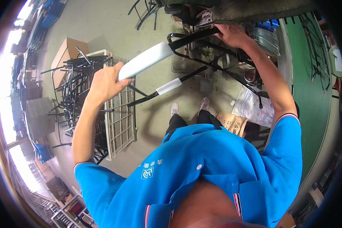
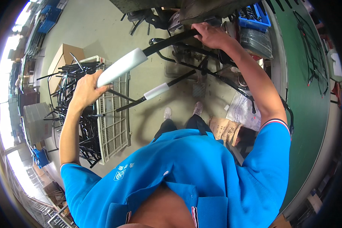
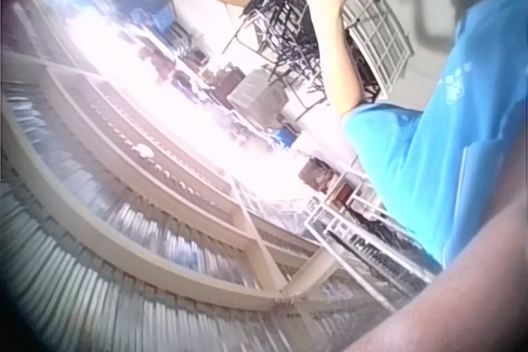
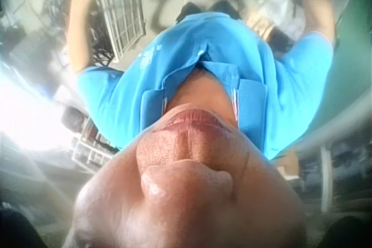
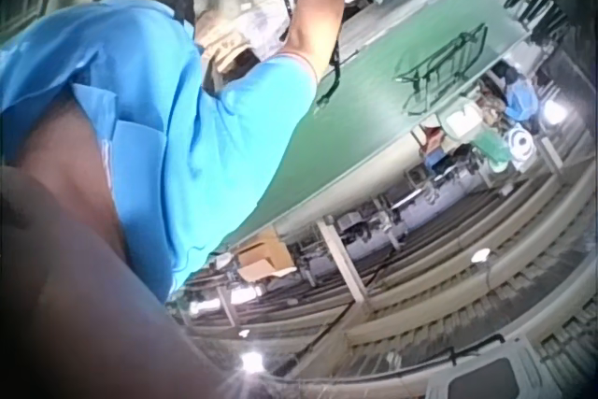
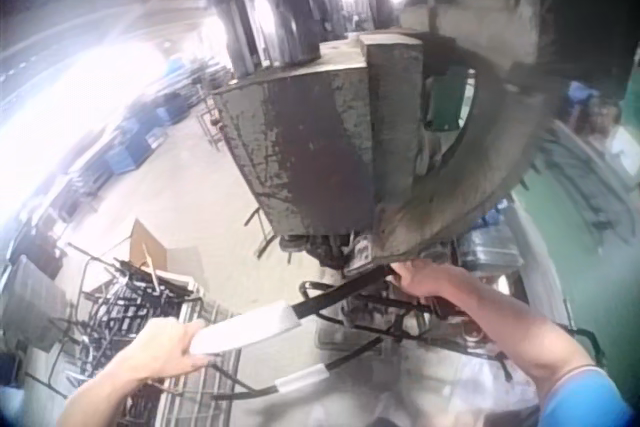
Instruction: The person repeatedly picks up black metal frame parts and white cylindrical foam sleeves, then slides the sleeves onto the frame legs. The person uses a handheld tool to secure the parts at a workbench, then places the assembled frames into a nearby bin.
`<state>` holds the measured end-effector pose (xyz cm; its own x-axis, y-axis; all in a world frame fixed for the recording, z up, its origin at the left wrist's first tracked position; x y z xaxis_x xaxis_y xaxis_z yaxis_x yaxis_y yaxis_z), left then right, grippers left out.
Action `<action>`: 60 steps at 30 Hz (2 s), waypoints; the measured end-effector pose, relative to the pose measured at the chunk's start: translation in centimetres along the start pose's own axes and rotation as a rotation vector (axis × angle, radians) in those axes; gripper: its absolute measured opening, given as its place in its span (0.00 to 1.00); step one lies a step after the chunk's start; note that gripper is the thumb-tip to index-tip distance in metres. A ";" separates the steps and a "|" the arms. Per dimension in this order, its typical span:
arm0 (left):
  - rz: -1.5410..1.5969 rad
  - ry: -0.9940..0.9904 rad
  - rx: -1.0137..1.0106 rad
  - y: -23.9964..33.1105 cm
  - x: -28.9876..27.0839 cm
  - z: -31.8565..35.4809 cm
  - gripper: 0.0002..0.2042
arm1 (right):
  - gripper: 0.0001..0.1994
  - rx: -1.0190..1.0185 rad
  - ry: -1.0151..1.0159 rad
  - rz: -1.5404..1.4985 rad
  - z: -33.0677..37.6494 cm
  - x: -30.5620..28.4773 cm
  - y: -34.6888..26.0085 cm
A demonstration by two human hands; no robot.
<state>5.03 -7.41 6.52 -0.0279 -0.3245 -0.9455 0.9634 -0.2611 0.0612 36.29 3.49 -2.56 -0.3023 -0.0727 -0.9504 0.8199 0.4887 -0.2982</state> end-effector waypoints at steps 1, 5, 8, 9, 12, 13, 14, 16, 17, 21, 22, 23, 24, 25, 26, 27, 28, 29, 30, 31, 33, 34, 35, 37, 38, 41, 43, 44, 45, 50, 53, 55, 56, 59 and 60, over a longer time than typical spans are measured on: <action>-0.009 0.006 0.015 0.5 -0.2 -0.3 0.16 | 0.13 0.015 -0.096 0.008 -0.5 1.1 0.4; -0.008 0.031 -0.007 1.3 -0.9 -0.2 0.15 | 0.13 0.013 -0.049 0.025 0.0 1.0 1.0; 0.003 0.029 -0.009 1.2 -1.7 -0.5 0.15 | 0.14 -0.045 0.061 0.114 0.2 1.0 1.2; -0.011 0.030 0.000 1.3 -1.9 -0.8 0.15 | 0.14 -0.074 0.092 0.158 0.0 1.3 1.6; -0.053 0.039 0.023 1.5 -2.6 -2.1 0.15 | 0.14 -0.078 0.050 0.075 -1.1 3.0 4.1; -0.084 0.011 -0.006 1.2 -2.4 -2.2 0.16 | 0.13 -0.043 0.024 0.077 -1.3 3.0 4.2; -0.075 0.035 0.002 1.3 -2.6 -2.3 0.15 | 0.13 -0.008 -0.001 0.080 -1.4 3.0 4.2; -0.060 0.082 0.024 1.4 -3.1 -2.6 0.15 | 0.12 0.011 0.009 0.072 -1.5 2.7 4.2; -0.061 0.034 -0.005 1.3 -2.7 -2.6 0.15 | 0.12 -0.008 0.043 0.063 -1.4 3.0 4.6; -0.043 0.041 0.017 1.4 -2.4 -3.1 0.16 | 0.12 0.073 -0.050 0.053 -2.2 3.1 6.0; -0.025 0.036 0.026 1.3 -2.1 -3.0 0.16 | 0.13 0.055 -0.066 0.049 -2.3 2.8 5.3; -0.007 0.031 0.035 1.2 -1.3 -3.1 0.16 | 0.13 0.038 -0.081 0.044 -2.2 2.3 4.4; 0.009 0.030 0.042 1.0 -0.7 -3.2 0.17 | 0.14 0.019 -0.092 0.041 -2.5 1.8 3.7; 0.013 0.025 0.031 0.5 0.2 -3.6 0.17 | 0.14 -0.004 -0.076 0.089 -2.6 1.5 3.8; 0.017 0.021 0.020 0.1 0.9 -3.8 0.17 | 0.15 -0.025 -0.059 0.137 -2.8 1.3 4.0; 0.004 0.036 0.024 0.0 1.2 -4.1 0.17 | 0.15 -0.048 -0.059 0.181 -2.4 1.3 3.8; -0.008 0.052 0.029 -0.1 1.3 -4.5 0.17 | 0.17 0.058 -0.149 0.098 -2.1 2.0 5.0; 0.021 0.054 0.035 -0.3 1.4 -5.1 0.17 | 0.18 0.166 -0.238 0.014 -1.8 2.6 6.1; -0.004 0.066 0.057 -0.2 1.2 -5.3 0.18 | 0.19 0.262 -0.316 -0.064 -1.9 2.4 6.7; -0.007 0.063 0.051 -0.8 1.6 -5.5 0.19 | 0.22 0.225 -0.317 -0.013 -1.1 0.6 5.6; -0.038 0.057 0.032 -1.4 1.9 -5.7 0.20 | 0.27 0.150 -0.140 0.068 1.2 -3.5 5.1; -0.065 0.053 0.024 -1.4 1.8 -5.6 0.20 | 0.28 0.125 -0.030 0.022 3.3 -5.1 5.8; -0.088 0.047 0.020 -1.3 2.0 -5.7 0.21 | 0.30 0.101 0.084 -0.017 5.9 -6.9 6.4; -0.135 0.308 0.253 2.4 0.2 -6.1 0.27 | 0.28 0.208 -0.029 -0.169 9.5 -5.1 9.9; -0.078 0.419 0.350 5.0 -1.0 -6.4 0.29 | 0.27 0.331 -0.191 -0.200 11.2 -2.7 11.5; 0.034 0.050 0.179 5.0 1.9 -10.2 0.27 | 0.17 0.457 -0.198 -0.182 12.4 -1.8 13.0; 0.007 0.006 0.158 4.7 1.9 -10.7 0.25 | 0.16 0.479 -0.240 -0.225 12.2 -2.3 11.8; -0.006 -0.018 0.147 4.6 1.9 -10.8 0.24 | 0.16 0.461 -0.243 -0.187 12.2 -2.6 11.2; -0.013 0.024 0.193 4.7 0.9 -10.9 0.23 | 0.16 0.438 -0.249 -0.146 12.2 -2.8 10.6; -0.041 0.063 0.210 2.7 1.8 -12.6 0.19 | 0.16 0.509 -0.191 -0.214 13.3 -2.4 8.4; 0.036 0.059 0.146 1.6 3.4 -13.1 0.17 | 0.17 0.546 -0.214 -0.181 13.4 -2.1 6.6; 0.072 0.065 0.131 1.3 3.9 -13.2 0.16 | 0.18 0.555 -0.215 -0.168 13.3 -2.6 6.1; 0.064 0.071 0.137 1.0 3.4 -13.5 0.16 | 0.18 0.539 -0.173 -0.231 12.9 -2.6 5.6; 0.071 0.034 0.142 0.9 3.2 -14.2 0.17 | 0.18 0.545 -0.167 -0.238 13.1 -1.7 6.8; 0.069 0.042 0.144 0.9 3.0 -14.4 0.17 | 0.17 0.553 -0.156 -0.206 13.0 -2.1 6.6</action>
<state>9.63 4.43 -0.88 0.0513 -0.3089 -0.9497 0.9141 -0.3684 0.1692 48.69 -4.44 -3.70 -0.4405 -0.2651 -0.8577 0.8960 -0.0695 -0.4387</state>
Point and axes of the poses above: each hand's wrist, its own z-axis away from the middle knuckle, its own x-axis out of the palm, y = z × x, the point moved 10 cm from there along -z, towards the middle knuckle, and after that the axes turned 2 degrees about -y, right-handed, at the moved point
